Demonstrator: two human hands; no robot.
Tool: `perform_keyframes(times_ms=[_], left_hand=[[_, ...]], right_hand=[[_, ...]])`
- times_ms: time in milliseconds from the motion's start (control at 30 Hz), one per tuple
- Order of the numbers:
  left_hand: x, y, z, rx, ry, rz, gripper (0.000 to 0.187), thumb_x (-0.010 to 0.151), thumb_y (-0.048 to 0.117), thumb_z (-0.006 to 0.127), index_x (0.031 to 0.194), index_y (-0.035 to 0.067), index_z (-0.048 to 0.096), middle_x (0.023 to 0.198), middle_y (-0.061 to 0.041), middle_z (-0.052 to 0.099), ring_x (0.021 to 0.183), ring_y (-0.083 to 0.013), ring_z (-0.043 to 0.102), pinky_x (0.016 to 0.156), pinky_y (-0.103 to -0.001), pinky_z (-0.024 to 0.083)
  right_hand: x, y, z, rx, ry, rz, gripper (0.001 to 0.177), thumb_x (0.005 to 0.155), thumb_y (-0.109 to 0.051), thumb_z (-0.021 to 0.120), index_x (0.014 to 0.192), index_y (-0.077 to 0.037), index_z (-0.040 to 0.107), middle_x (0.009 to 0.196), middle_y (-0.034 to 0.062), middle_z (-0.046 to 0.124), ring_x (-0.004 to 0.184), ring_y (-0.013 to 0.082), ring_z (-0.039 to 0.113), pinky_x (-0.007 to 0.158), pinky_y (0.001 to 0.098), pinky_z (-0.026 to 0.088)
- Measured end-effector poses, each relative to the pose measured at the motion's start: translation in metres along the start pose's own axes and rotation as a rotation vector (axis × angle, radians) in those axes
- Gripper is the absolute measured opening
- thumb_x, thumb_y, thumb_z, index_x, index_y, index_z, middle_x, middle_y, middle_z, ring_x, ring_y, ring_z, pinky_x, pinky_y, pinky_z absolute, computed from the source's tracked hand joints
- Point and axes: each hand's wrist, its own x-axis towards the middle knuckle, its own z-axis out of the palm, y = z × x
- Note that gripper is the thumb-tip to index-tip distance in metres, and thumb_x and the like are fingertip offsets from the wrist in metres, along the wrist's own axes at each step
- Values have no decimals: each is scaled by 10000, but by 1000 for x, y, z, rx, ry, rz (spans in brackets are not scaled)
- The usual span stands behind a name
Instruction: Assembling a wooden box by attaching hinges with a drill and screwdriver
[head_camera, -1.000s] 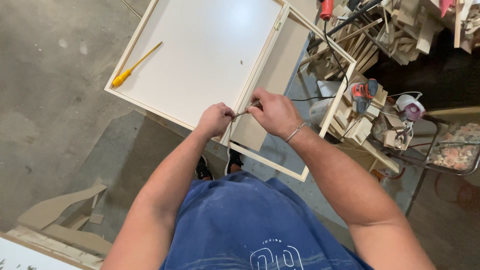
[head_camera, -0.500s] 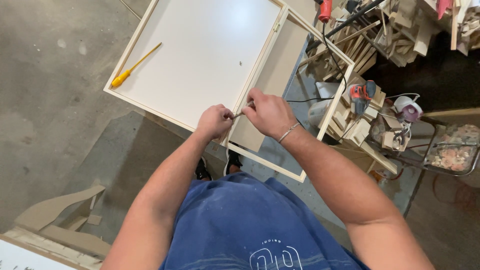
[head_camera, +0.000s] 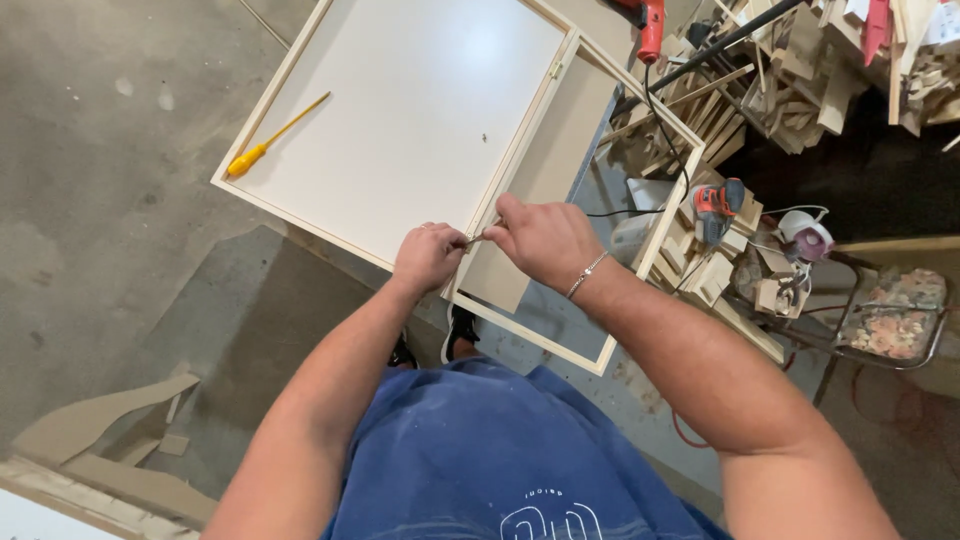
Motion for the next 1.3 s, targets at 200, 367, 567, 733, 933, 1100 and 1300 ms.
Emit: perform_keyframes(times_ms=[200, 367, 567, 733, 933, 1100, 1300], left_hand=[[0, 1, -2, -9, -17, -38, 120, 837, 260, 726, 952, 256, 758, 885, -9, 746, 938, -285, 719, 857, -425, 582], [0, 10, -16, 14, -35, -44, 91, 822, 270, 750, 908, 243, 758, 853, 1, 756, 918, -265, 730, 841, -418, 586], [1, 6, -13, -4, -43, -28, 106, 831, 276, 741, 920, 221, 760, 867, -13, 759, 936, -279, 725, 864, -422, 582], [2, -2, -3, 14, -29, -44, 84, 820, 280, 746, 877, 219, 754, 834, -9, 754, 915, -273, 726, 853, -420, 585], [4, 3, -18, -8, -148, -73, 135, 849, 301, 710, 946, 237, 778, 941, -6, 764, 993, -276, 710, 895, -426, 580], [6, -1, -22, -25, -199, -55, 201, 871, 257, 678, 1030, 207, 791, 1048, -33, 769, 1057, -315, 696, 938, -455, 575], [8, -9, -13, -42, -222, -50, 244, 855, 275, 647, 1045, 234, 794, 1071, -35, 762, 1066, -335, 691, 928, -476, 579]], right_hand=[[5, 4, 4, -112, 28, -10, 392, 1000, -564, 469, 1115, -190, 472, 903, 110, 680, 899, 373, 726, 765, 521, 581], [1, -7, -4, -95, -17, -29, 279, 1040, -465, 420, 1088, -192, 449, 823, 99, 659, 848, 360, 727, 752, 515, 578], [10, 6, 18, -240, 160, -83, 415, 993, -598, 440, 1128, -207, 472, 873, 63, 612, 851, 332, 720, 709, 478, 594], [6, -5, 14, -178, 75, -77, 311, 1012, -502, 461, 1055, -195, 470, 803, 56, 644, 815, 313, 733, 716, 466, 595], [14, 2, 2, -181, 30, -81, 363, 988, -515, 486, 1064, -162, 510, 825, 93, 677, 838, 362, 731, 738, 495, 581], [10, -1, 14, -103, 6, -136, 370, 1021, -541, 416, 1084, -186, 495, 867, 87, 680, 851, 348, 736, 745, 511, 584], [14, 0, -7, -308, 36, -26, 483, 1006, -626, 434, 1040, -147, 485, 784, 112, 700, 785, 367, 753, 715, 495, 577]])
